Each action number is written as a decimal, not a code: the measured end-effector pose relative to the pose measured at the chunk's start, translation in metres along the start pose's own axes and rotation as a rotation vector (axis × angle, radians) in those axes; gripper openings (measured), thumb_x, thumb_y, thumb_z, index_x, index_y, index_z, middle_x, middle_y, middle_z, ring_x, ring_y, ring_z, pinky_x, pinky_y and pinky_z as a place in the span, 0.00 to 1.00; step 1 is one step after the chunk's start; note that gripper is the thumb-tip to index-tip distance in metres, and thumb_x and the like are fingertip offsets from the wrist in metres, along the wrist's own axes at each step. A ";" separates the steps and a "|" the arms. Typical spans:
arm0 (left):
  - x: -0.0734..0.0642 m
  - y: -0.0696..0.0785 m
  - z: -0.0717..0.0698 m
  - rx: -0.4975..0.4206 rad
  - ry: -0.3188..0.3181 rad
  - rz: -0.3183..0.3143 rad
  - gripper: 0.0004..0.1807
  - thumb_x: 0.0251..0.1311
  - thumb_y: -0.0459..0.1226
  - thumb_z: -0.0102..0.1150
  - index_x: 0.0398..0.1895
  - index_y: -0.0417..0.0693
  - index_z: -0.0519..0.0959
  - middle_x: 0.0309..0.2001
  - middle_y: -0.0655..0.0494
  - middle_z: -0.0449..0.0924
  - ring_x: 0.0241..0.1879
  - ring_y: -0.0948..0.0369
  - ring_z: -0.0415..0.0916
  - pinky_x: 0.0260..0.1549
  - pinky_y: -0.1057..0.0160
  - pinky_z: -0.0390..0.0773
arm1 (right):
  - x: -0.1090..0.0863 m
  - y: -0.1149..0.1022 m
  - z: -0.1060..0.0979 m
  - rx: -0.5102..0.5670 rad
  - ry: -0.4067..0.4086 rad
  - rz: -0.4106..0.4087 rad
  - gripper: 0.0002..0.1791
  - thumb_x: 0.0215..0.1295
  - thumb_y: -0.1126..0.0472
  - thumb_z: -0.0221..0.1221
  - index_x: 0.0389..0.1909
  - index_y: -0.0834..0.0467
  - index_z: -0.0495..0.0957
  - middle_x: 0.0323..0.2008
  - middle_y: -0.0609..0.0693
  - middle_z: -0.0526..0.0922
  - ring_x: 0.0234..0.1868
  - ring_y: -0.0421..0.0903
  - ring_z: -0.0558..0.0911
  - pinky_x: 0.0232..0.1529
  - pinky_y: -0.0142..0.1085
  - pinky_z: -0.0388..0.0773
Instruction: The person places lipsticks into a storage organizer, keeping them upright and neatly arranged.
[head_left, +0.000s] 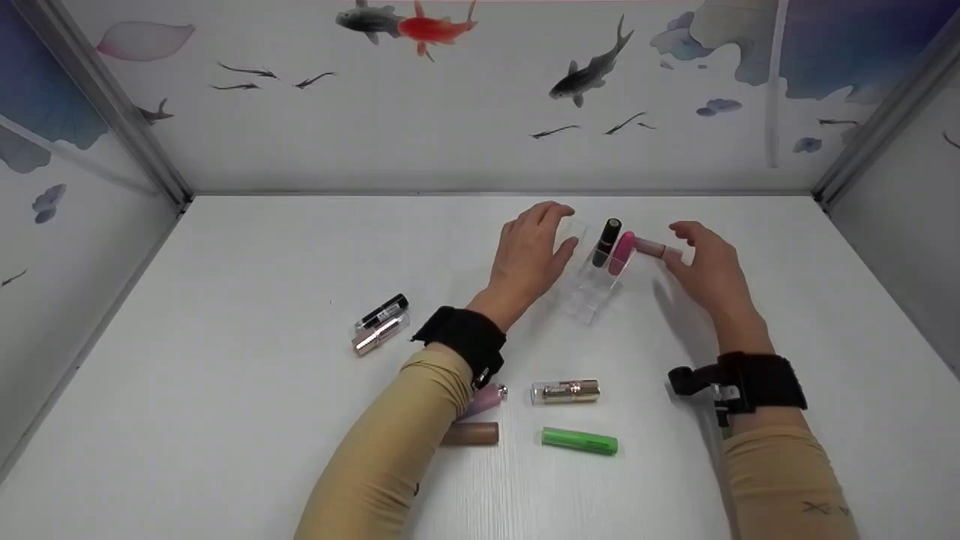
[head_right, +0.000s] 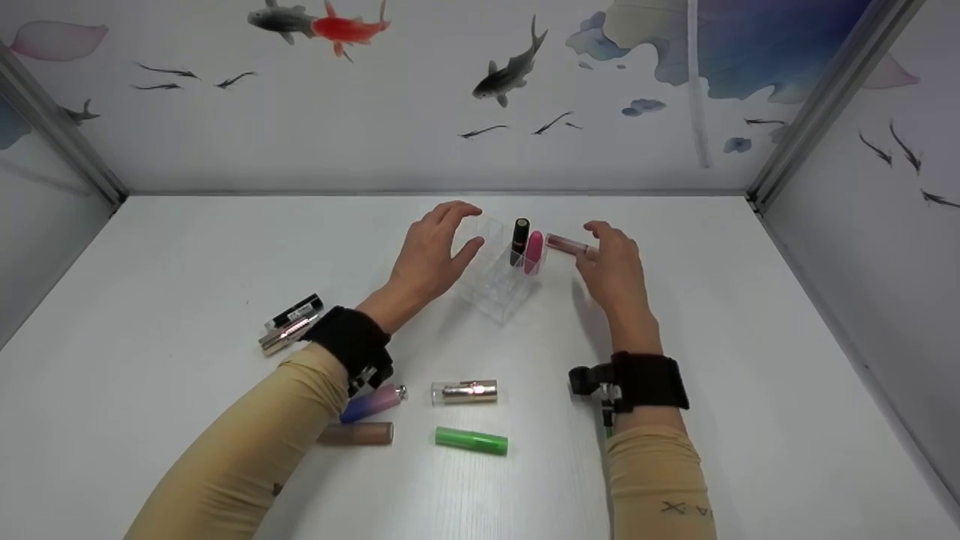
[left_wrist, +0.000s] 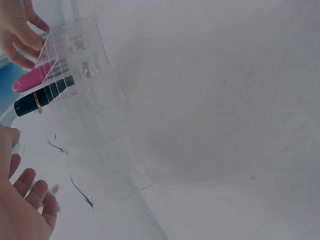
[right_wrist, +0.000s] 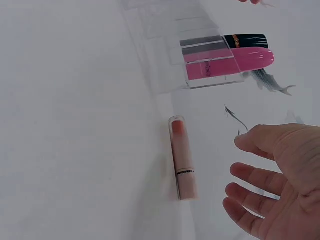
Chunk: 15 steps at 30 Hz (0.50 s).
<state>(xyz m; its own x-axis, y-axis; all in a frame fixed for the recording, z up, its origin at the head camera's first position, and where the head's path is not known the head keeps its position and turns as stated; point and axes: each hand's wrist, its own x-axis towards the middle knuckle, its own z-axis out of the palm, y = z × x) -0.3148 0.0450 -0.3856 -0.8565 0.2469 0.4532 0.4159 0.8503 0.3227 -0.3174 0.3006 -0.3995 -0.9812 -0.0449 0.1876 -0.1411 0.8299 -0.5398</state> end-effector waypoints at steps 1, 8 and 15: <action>0.000 -0.001 0.000 0.006 -0.004 -0.004 0.19 0.65 0.48 0.53 0.58 0.58 0.69 0.59 0.61 0.71 0.61 0.63 0.68 0.58 0.59 0.70 | 0.001 0.003 0.000 -0.009 -0.013 0.001 0.25 0.67 0.62 0.52 0.65 0.61 0.63 0.61 0.66 0.69 0.62 0.63 0.66 0.60 0.59 0.65; 0.001 -0.004 0.003 0.055 -0.061 -0.037 0.23 0.66 0.51 0.50 0.62 0.58 0.68 0.66 0.59 0.66 0.67 0.63 0.62 0.63 0.57 0.66 | 0.009 0.018 0.004 -0.058 -0.172 0.056 0.31 0.67 0.60 0.53 0.69 0.61 0.56 0.67 0.68 0.58 0.69 0.67 0.55 0.66 0.61 0.53; 0.002 0.004 0.006 0.079 -0.001 0.043 0.20 0.66 0.50 0.50 0.60 0.59 0.69 0.63 0.62 0.68 0.65 0.64 0.63 0.62 0.59 0.64 | 0.016 0.019 0.007 -0.128 -0.283 0.005 0.34 0.66 0.64 0.53 0.71 0.61 0.53 0.70 0.68 0.52 0.70 0.68 0.51 0.67 0.62 0.49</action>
<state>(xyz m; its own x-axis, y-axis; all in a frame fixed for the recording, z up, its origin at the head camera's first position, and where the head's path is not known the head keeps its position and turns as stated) -0.3170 0.0512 -0.3884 -0.8387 0.2843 0.4646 0.4268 0.8730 0.2362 -0.3367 0.3115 -0.4123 -0.9821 -0.1786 -0.0603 -0.1361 0.8932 -0.4286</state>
